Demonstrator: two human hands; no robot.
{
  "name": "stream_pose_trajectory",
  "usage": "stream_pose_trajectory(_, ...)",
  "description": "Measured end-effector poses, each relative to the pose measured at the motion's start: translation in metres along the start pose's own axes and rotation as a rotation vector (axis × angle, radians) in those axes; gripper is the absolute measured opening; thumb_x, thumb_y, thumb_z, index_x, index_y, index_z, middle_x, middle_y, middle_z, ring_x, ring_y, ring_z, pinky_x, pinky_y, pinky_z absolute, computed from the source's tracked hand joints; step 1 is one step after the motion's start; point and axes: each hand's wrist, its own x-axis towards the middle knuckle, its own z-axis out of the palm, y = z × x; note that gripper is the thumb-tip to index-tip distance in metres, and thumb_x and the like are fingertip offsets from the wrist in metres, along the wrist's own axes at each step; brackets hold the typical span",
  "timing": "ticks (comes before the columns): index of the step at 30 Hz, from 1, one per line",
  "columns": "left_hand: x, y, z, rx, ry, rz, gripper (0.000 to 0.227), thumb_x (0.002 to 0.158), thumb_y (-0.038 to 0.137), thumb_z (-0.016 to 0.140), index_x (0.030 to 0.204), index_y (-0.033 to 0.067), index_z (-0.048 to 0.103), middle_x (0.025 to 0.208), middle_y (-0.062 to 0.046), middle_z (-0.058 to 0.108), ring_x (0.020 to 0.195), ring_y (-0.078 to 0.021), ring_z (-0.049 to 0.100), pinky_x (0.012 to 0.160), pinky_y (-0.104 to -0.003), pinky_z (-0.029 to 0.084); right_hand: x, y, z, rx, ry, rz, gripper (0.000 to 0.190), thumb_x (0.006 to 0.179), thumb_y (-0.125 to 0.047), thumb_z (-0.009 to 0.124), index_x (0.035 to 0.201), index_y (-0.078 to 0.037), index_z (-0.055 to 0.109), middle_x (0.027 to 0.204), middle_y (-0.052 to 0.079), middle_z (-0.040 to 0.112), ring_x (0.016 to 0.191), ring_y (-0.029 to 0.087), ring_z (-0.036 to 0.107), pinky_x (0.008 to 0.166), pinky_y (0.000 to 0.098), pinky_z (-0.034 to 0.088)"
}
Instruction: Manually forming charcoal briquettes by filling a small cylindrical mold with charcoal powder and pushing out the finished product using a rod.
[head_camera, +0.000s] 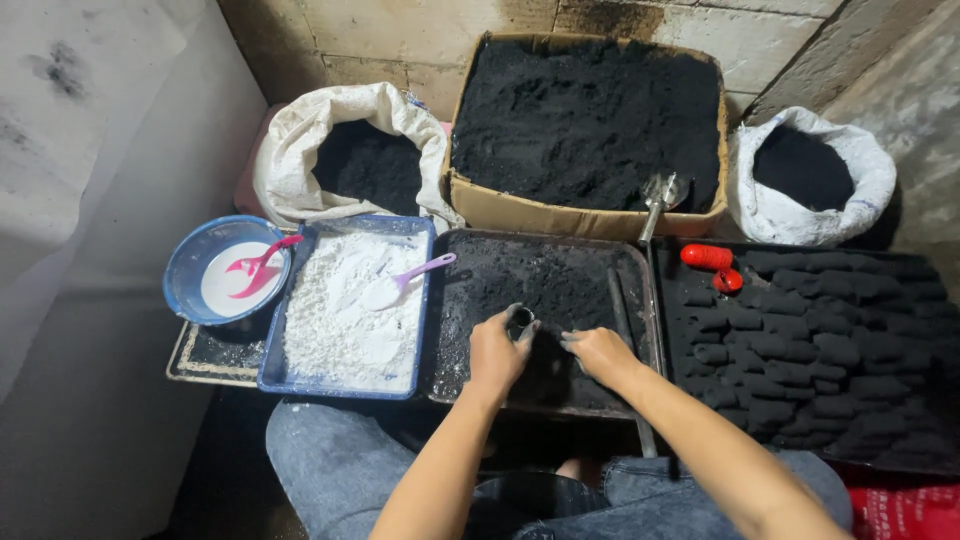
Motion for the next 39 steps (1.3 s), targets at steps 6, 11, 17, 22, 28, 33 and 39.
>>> stream_pose_trajectory(6, 0.001, 0.003, -0.002, 0.015, 0.012, 0.004, 0.037, 0.081, 0.023, 0.083, 0.114, 0.008, 0.078, 0.093, -0.015, 0.079, 0.094, -0.0389, 0.075, 0.079, -0.048, 0.063, 0.024, 0.019, -0.009, 0.245, -0.136, 0.242, 0.015, 0.085, -0.02, 0.07, 0.096, -0.023, 0.081, 0.097, 0.001, 0.079, 0.096, 0.022, 0.076, 0.082, 0.0325, 0.062)
stream_pose_trajectory(11, 0.002, 0.002, 0.0, 0.015, 0.015, 0.005, 0.035, 0.079, 0.022, 0.083, 0.112, 0.0111, 0.078, 0.092, -0.013, 0.079, 0.092, -0.0383, 0.075, 0.078, -0.048, 0.064, 0.045, 0.025, -0.064, 0.837, -0.081, 0.654, 0.029, 0.077, -0.023, 0.088, 0.105, -0.021, 0.084, 0.108, 0.008, 0.08, 0.112, 0.026, 0.072, 0.094, 0.0376, 0.059)
stream_pose_trajectory(17, 0.002, 0.004, -0.003, 0.038, 0.023, 0.014, 0.034, 0.078, 0.018, 0.082, 0.11, 0.0062, 0.078, 0.091, -0.016, 0.078, 0.09, -0.0398, 0.075, 0.076, -0.048, 0.064, 0.067, -0.013, -0.124, 0.932, -0.039, 0.665, 0.033, 0.075, -0.025, 0.09, 0.107, -0.021, 0.083, 0.113, 0.007, 0.079, 0.116, 0.026, 0.07, 0.098, 0.0369, 0.057)
stream_pose_trajectory(22, 0.009, -0.005, 0.006, 0.031, 0.033, 0.033, 0.036, 0.077, 0.015, 0.081, 0.111, 0.005, 0.078, 0.091, -0.016, 0.078, 0.089, -0.0404, 0.075, 0.073, -0.047, 0.064, 0.072, -0.044, -0.137, 0.837, -0.057, 0.589, 0.034, 0.079, -0.017, 0.085, 0.112, -0.014, 0.08, 0.11, 0.011, 0.079, 0.112, 0.028, 0.072, 0.094, 0.0382, 0.06)
stream_pose_trajectory(28, 0.004, 0.006, -0.002, 0.041, 0.031, 0.031, 0.041, 0.076, 0.015, 0.08, 0.115, 0.0049, 0.077, 0.092, -0.016, 0.079, 0.09, -0.0388, 0.076, 0.074, -0.048, 0.064, 0.073, -0.066, -0.16, 0.616, -0.088, 0.521, 0.031, 0.081, -0.017, 0.08, 0.113, -0.016, 0.08, 0.106, 0.008, 0.08, 0.108, 0.025, 0.074, 0.091, 0.0342, 0.062)
stream_pose_trajectory(33, 0.003, 0.007, -0.004, 0.019, 0.03, 0.025, 0.033, 0.076, 0.012, 0.08, 0.108, 0.0037, 0.078, 0.088, -0.017, 0.078, 0.088, -0.0397, 0.076, 0.072, -0.046, 0.064, 0.073, -0.071, -0.17, 0.62, -0.067, 0.47, 0.033, 0.081, -0.012, 0.079, 0.114, -0.011, 0.079, 0.106, 0.013, 0.079, 0.107, 0.031, 0.074, 0.092, 0.0385, 0.062)
stream_pose_trajectory(39, 0.008, -0.002, 0.003, 0.008, 0.034, 0.025, 0.037, 0.077, 0.013, 0.08, 0.113, 0.0054, 0.078, 0.09, -0.016, 0.079, 0.089, -0.0375, 0.076, 0.073, -0.045, 0.065, 0.068, -0.044, -0.147, 0.688, 0.038, 0.513, 0.029, 0.084, -0.015, 0.078, 0.112, -0.01, 0.079, 0.107, 0.014, 0.079, 0.11, 0.032, 0.072, 0.094, 0.0411, 0.06)
